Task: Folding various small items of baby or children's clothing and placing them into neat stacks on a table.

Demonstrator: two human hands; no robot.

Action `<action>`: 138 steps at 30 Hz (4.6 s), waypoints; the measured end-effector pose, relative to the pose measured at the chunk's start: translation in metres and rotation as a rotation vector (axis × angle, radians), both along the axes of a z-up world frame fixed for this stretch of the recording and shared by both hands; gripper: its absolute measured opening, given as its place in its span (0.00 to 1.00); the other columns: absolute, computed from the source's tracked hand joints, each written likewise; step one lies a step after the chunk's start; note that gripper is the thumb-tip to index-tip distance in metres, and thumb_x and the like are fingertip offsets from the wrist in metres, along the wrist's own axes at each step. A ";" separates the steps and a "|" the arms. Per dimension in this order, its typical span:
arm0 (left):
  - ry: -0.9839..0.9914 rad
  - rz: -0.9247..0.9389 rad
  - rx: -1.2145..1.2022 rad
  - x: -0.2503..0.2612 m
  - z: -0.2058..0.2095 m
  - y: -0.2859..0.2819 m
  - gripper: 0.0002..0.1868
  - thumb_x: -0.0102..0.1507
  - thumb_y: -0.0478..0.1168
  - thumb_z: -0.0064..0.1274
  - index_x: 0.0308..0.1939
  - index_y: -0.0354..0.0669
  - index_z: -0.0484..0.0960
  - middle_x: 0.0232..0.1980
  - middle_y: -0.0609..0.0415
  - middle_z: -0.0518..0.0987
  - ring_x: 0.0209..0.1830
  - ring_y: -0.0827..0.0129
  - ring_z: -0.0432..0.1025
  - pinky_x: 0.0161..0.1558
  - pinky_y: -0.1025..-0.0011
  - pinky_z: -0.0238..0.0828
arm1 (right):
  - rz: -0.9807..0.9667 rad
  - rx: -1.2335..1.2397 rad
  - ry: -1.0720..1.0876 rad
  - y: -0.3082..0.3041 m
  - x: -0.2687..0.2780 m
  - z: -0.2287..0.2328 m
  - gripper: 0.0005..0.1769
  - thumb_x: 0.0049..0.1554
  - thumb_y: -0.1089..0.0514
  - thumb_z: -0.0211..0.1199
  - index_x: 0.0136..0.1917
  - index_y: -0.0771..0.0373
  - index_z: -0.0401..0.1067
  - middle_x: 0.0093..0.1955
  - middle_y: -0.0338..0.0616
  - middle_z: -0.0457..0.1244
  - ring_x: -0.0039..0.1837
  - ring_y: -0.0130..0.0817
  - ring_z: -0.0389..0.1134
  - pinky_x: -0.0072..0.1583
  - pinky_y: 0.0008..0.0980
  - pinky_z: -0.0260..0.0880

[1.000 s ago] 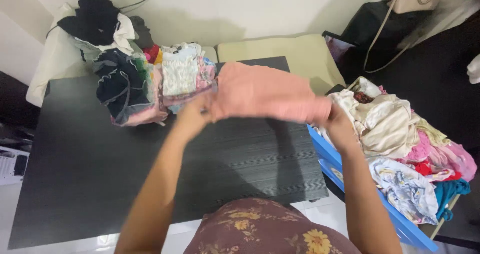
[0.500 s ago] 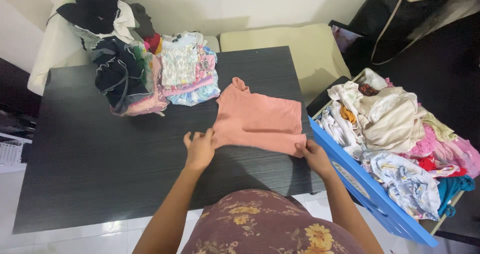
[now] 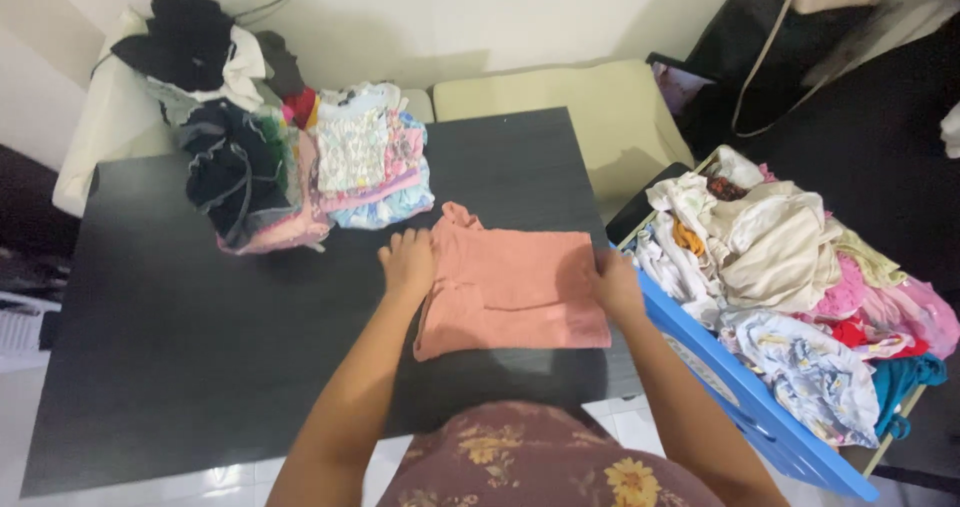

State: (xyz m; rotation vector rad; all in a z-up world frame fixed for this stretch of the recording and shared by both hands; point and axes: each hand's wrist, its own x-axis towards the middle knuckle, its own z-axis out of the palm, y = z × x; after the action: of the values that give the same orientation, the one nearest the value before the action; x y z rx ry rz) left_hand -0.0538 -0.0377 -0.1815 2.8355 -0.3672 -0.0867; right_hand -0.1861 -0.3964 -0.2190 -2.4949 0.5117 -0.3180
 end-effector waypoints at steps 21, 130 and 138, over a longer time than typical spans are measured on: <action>-0.380 -0.175 -0.181 -0.114 0.005 0.045 0.18 0.60 0.47 0.53 0.53 0.50 0.83 0.72 0.53 0.71 0.78 0.55 0.58 0.76 0.32 0.40 | -0.220 0.374 0.084 0.034 -0.056 0.018 0.26 0.57 0.43 0.63 0.55 0.69 0.76 0.51 0.59 0.70 0.54 0.48 0.74 0.58 0.40 0.71; -0.730 -0.114 -0.185 -0.056 0.087 -0.008 0.74 0.36 0.84 0.54 0.72 0.29 0.74 0.68 0.22 0.72 0.68 0.33 0.58 0.65 0.27 0.36 | 0.040 1.536 0.039 0.102 -0.014 0.211 0.21 0.59 0.51 0.56 0.58 0.68 0.73 0.51 0.53 0.70 0.50 0.45 0.73 0.57 0.44 0.75; 0.531 -0.275 -0.872 -0.039 0.146 0.017 0.24 0.55 0.47 0.57 0.53 0.41 0.83 0.49 0.45 0.87 0.49 0.53 0.83 0.51 0.59 0.77 | -0.236 0.970 -0.261 0.048 -0.017 0.155 0.16 0.59 0.54 0.62 0.54 0.67 0.70 0.46 0.49 0.68 0.46 0.38 0.70 0.50 0.40 0.73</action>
State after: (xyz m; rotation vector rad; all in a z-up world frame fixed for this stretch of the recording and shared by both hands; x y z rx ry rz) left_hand -0.0926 -0.0210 -0.0350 1.8043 -0.5086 -0.5668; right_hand -0.2035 -0.3483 -0.0641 -1.4378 0.6516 -0.3650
